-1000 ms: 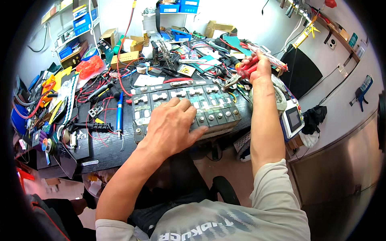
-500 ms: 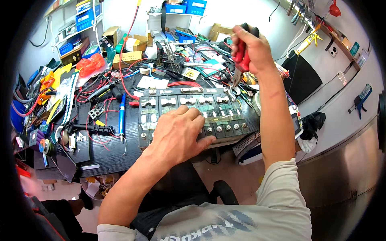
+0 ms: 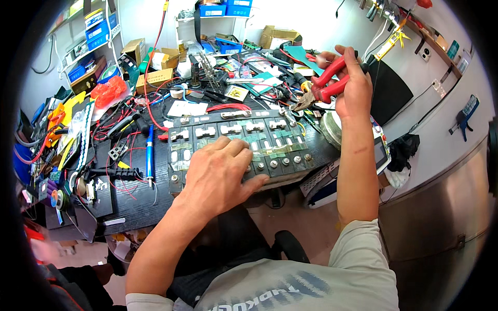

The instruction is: The person solders connections on a battery pack and uses pliers to adjust components on the battery casing.

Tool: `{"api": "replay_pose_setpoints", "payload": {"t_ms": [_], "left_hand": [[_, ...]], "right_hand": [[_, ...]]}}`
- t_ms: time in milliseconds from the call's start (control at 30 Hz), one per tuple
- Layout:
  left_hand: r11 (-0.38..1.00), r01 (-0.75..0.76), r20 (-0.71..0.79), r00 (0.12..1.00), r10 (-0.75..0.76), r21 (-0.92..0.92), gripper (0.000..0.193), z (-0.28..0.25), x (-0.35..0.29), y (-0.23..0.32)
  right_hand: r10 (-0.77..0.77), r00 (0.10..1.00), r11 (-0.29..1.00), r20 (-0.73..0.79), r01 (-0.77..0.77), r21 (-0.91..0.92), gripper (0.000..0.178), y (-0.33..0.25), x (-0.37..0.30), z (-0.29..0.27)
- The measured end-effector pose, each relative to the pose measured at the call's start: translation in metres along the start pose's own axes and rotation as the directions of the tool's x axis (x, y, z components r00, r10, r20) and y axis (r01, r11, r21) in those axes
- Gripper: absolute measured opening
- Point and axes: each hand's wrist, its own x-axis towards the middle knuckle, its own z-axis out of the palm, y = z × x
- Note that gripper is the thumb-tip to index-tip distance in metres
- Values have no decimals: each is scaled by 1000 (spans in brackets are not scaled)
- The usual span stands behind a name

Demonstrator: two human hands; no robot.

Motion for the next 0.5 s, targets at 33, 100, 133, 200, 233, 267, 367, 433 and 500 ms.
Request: {"api": "replay_pose_setpoints", "payload": {"t_ms": [33, 100, 133, 200, 233, 267, 367, 433, 500], "left_hand": [[1000, -6, -6, 1000, 6, 1, 46, 0, -1, 0], [1000, -5, -2, 1000, 5, 9, 46, 0, 0, 0], [1000, -5, 0, 1000, 5, 13, 46, 0, 1, 1], [1000, 6, 0, 1000, -6, -2, 46, 0, 1, 3], [1000, 7, 1, 1000, -7, -4, 46, -1, 1, 3], [1000, 9, 1, 1000, -9, -6, 46, -1, 1, 4], [1000, 12, -8, 1000, -12, -6, 45, 0, 1, 4], [1000, -1, -8, 1000, 1, 12, 44, 0, 2, 5], [1000, -21, -36, 999, 22, 7, 43, 1, 2, 5]], "right_hand": [[20, 999, 999, -30, -19, 35, 47, -3, -6, 0], [40, 998, 998, -46, -37, 47, 51, -2, -5, -11], [49, 997, 998, -53, -46, 53, 53, -2, -5, -15], [49, 995, 998, -90, -47, 31, 55, -1, -7, -24], [56, 994, 998, -91, -52, 40, 56, 3, -7, -31], [62, 994, 997, -93, -58, 49, 56, 6, -6, -36], [32, 992, 999, -118, -29, 31, 56, 9, -15, -37], [46, 986, 991, -158, -25, 130, 78, 10, -18, -33], [26, 991, 992, -133, -9, 129, 86, 8, -21, -28]]}}
